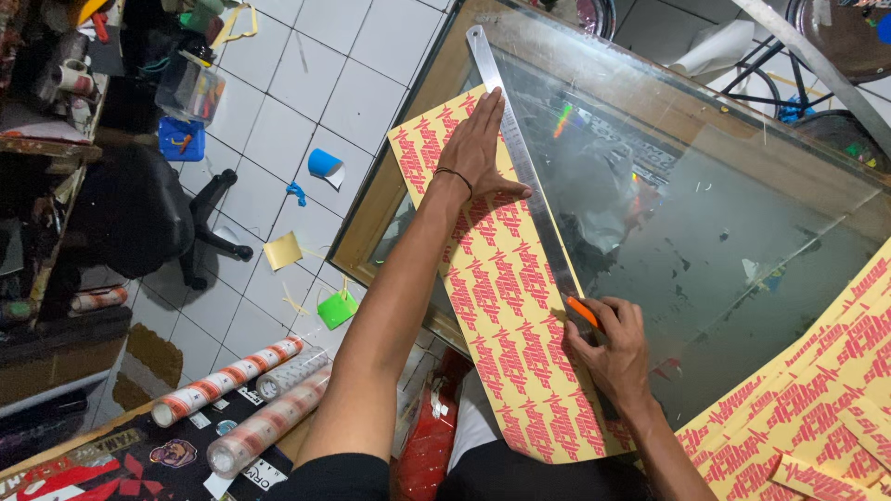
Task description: The person uses a metal ruler and an orange utility knife to cut a large sheet of yellow stickers with red text into long strips on a glass table. They repeatedly align the ruler and slice through the material, separating the strips and stacking them on the table.
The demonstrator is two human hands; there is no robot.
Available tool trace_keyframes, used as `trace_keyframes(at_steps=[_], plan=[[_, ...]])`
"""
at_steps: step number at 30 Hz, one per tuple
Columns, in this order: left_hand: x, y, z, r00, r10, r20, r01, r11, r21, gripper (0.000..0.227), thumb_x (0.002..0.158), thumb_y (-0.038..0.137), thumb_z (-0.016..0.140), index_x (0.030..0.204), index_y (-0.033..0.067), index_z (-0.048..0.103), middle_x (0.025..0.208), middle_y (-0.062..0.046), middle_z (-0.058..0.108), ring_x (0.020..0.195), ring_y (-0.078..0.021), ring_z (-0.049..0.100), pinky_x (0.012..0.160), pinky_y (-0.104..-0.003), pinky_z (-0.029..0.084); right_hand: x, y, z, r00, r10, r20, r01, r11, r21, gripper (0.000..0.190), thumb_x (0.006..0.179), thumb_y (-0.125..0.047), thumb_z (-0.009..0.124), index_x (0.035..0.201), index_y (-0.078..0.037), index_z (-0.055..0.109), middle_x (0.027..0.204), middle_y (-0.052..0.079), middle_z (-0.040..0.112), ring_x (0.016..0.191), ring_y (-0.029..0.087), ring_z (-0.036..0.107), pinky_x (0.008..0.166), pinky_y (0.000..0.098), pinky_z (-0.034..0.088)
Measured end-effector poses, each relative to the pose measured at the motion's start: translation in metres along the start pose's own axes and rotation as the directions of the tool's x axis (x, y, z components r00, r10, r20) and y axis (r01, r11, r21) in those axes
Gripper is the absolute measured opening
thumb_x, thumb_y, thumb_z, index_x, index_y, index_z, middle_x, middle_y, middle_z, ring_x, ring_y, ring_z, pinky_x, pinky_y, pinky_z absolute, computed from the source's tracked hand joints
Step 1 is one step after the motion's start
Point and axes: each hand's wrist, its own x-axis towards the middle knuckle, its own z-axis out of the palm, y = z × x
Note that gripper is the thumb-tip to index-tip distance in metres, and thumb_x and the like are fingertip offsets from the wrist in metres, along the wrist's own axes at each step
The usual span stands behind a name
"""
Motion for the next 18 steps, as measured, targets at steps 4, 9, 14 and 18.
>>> trace_keyframes(at_steps=[4, 9, 14, 18], plan=[[-0.001, 0.002, -0.002, 1.000, -0.013, 0.002, 0.013, 0.999, 0.033, 0.160, 0.052, 0.095, 0.079, 0.156, 0.0023, 0.001, 0.166, -0.008, 0.000, 0.154, -0.0248, 0.005, 0.124, -0.043, 0.020, 0.002, -0.006, -0.003, 1.000, 0.025, 0.007, -0.025, 1.000, 0.006, 0.040, 0.091, -0.027, 0.068, 0.126, -0.012, 0.058, 0.119, 0.012, 0.053, 0.107, 0.033, 0.051, 0.097, 0.0570, 0.052], [-0.001, 0.002, 0.001, 1.000, -0.005, -0.016, 0.005, 1.000, 0.020, 0.163, 0.050, 0.095, 0.083, 0.156, 0.0017, 0.002, 0.165, -0.008, 0.000, 0.154, -0.0253, 0.004, 0.124, -0.045, 0.019, -0.002, -0.003, 0.000, 0.999, 0.030, 0.010, -0.031, 0.999, 0.019, 0.040, 0.093, -0.025, 0.066, 0.129, -0.011, 0.057, 0.122, 0.014, 0.051, 0.110, 0.036, 0.050, 0.100, 0.0603, 0.051], [0.001, 0.002, 0.006, 1.000, -0.003, -0.022, 0.004, 0.998, 0.062, 0.168, 0.046, 0.101, 0.078, 0.156, 0.0005, 0.001, 0.165, -0.010, 0.000, 0.154, -0.0258, 0.004, 0.124, -0.044, 0.019, -0.002, 0.001, 0.001, 1.000, 0.001, 0.005, -0.001, 1.000, 0.003, 0.040, 0.093, -0.026, 0.066, 0.129, -0.011, 0.056, 0.121, 0.014, 0.052, 0.110, 0.036, 0.050, 0.100, 0.0604, 0.049], [0.002, 0.000, 0.012, 0.999, -0.008, -0.042, 0.011, 0.997, 0.082, 0.171, 0.043, 0.107, 0.074, 0.156, 0.0011, 0.001, 0.165, -0.009, -0.001, 0.154, -0.0247, 0.003, 0.124, -0.045, 0.020, -0.008, 0.013, 0.009, 1.000, 0.006, 0.010, -0.006, 1.000, 0.015, 0.042, 0.093, -0.026, 0.065, 0.131, -0.012, 0.055, 0.126, 0.014, 0.050, 0.113, 0.038, 0.049, 0.105, 0.0639, 0.048]])
